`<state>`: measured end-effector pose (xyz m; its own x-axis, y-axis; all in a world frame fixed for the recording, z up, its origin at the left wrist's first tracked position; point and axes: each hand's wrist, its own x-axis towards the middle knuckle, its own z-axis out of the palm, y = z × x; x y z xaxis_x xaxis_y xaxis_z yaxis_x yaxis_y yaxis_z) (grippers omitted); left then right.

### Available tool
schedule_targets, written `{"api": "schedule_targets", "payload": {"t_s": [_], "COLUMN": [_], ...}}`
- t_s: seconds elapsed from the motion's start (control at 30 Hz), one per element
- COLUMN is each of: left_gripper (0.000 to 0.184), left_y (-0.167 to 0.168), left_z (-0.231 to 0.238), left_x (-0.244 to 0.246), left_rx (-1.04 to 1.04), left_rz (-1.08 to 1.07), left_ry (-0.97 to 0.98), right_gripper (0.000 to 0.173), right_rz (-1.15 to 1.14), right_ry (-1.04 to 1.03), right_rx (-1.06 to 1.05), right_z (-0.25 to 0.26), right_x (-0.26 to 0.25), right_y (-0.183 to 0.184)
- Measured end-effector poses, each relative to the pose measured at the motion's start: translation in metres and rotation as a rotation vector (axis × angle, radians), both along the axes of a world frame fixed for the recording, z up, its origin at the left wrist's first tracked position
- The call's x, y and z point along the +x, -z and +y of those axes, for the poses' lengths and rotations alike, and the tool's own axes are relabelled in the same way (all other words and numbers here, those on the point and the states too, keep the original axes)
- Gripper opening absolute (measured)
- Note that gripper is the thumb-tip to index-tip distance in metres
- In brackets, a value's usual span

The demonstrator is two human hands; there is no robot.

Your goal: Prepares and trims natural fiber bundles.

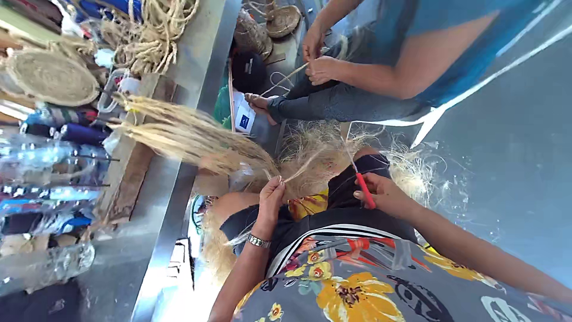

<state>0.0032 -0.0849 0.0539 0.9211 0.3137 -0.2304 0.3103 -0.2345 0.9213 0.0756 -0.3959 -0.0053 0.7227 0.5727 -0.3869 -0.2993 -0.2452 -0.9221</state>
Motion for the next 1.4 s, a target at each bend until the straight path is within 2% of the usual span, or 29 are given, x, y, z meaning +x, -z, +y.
{"api": "schedule_targets", "payload": {"t_s": [0.07,0.17,0.3,0.43,0.6,0.7,0.83,0.97,1.03,1.13,1.2,1.3,1.4], "left_gripper": [0.019,0.021,0.029,0.031,0.035,0.038,0.038,0.04,0.04,0.038,0.037,0.03,0.02], "left_y": [0.013,0.03,0.044,0.042,0.038,0.041,0.034,0.028,0.024,0.017,0.025,0.031,-0.013], "left_z": [0.011,0.022,0.034,0.04,0.053,0.058,0.067,0.075,0.078,0.083,0.083,0.078,0.07], "left_x": [-0.004,-0.009,-0.011,-0.009,-0.001,0.004,0.005,0.004,0.002,-0.002,-0.008,-0.015,-0.007], "left_rx": [0.031,0.072,0.087,0.12,0.207,0.261,0.249,0.207,0.197,0.137,0.086,-0.079,-0.296], "left_rz": [0.068,0.163,0.225,0.306,0.422,0.442,0.427,0.405,0.405,0.335,0.244,0.006,-0.289], "left_ry": [0.046,0.071,0.125,0.239,0.353,0.376,0.378,0.376,0.352,0.271,0.197,0.05,-0.026], "right_gripper": [0.047,0.051,0.053,0.047,0.041,0.041,0.039,0.029,0.034,0.038,0.038,0.033,0.029], "right_rz": [-0.098,-0.233,-0.479,-0.668,-0.832,-0.917,-0.944,-1.01,-1.05,-1.105,-0.935,-0.717,-0.651], "right_ry": [-0.056,-0.129,-0.26,-0.365,-0.322,-0.303,-0.308,-0.31,-0.294,-0.312,-0.369,-0.422,-0.363], "right_rx": [-0.128,-0.178,-0.229,-0.241,-0.344,-0.428,-0.675,-0.824,-0.734,-0.35,-0.164,-0.07,0.122], "right_z": [0.0,0.013,0.064,0.142,0.26,0.333,0.421,0.474,0.474,0.435,0.392,0.316,0.255], "right_x": [0.011,0.035,0.08,0.123,0.171,0.204,0.23,0.246,0.242,0.221,0.199,0.167,0.136], "right_y": [-0.004,-0.015,-0.055,-0.109,-0.164,-0.184,-0.211,-0.219,-0.215,-0.19,-0.162,-0.117,-0.106]}}
